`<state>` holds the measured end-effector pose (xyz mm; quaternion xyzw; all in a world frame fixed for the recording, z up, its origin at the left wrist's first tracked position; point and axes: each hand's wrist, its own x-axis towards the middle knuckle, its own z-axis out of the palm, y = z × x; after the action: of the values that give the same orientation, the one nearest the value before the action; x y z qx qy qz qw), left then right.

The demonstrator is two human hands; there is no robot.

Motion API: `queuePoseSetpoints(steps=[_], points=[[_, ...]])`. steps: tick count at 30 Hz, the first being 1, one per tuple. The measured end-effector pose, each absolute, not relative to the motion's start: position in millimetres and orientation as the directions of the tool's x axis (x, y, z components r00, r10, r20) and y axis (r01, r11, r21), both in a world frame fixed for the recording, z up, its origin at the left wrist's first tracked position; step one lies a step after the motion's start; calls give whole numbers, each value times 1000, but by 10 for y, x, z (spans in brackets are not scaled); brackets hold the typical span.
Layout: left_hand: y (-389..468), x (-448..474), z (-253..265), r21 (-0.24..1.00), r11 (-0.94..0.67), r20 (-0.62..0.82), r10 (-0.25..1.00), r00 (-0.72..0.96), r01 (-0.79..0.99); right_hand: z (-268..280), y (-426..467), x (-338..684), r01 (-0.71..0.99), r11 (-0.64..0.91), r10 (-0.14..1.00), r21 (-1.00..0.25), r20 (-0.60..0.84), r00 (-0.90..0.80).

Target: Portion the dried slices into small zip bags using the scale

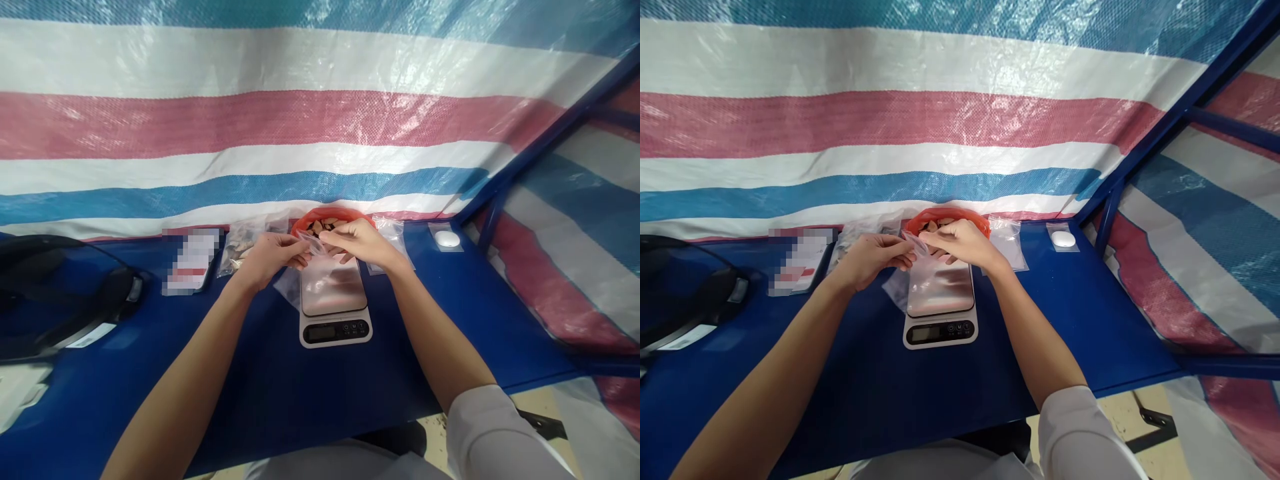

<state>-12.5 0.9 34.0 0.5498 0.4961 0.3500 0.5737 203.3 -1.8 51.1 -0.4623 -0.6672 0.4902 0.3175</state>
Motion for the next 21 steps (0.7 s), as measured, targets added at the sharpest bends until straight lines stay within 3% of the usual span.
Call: queuePoseSetpoints(steps=[8, 15, 21], points=[[-24, -72, 378, 962, 23, -121, 929, 349, 271, 463, 11, 2018, 395, 137, 899, -908, -53, -434], [-46, -46, 400, 939, -61, -89, 907, 411, 338, 548, -22, 2102, 349, 60, 884, -935, -113, -453], [-46, -20, 398, 927, -102, -73, 895, 439, 362, 555, -9, 2124, 422, 117, 824, -899, -149, -547]])
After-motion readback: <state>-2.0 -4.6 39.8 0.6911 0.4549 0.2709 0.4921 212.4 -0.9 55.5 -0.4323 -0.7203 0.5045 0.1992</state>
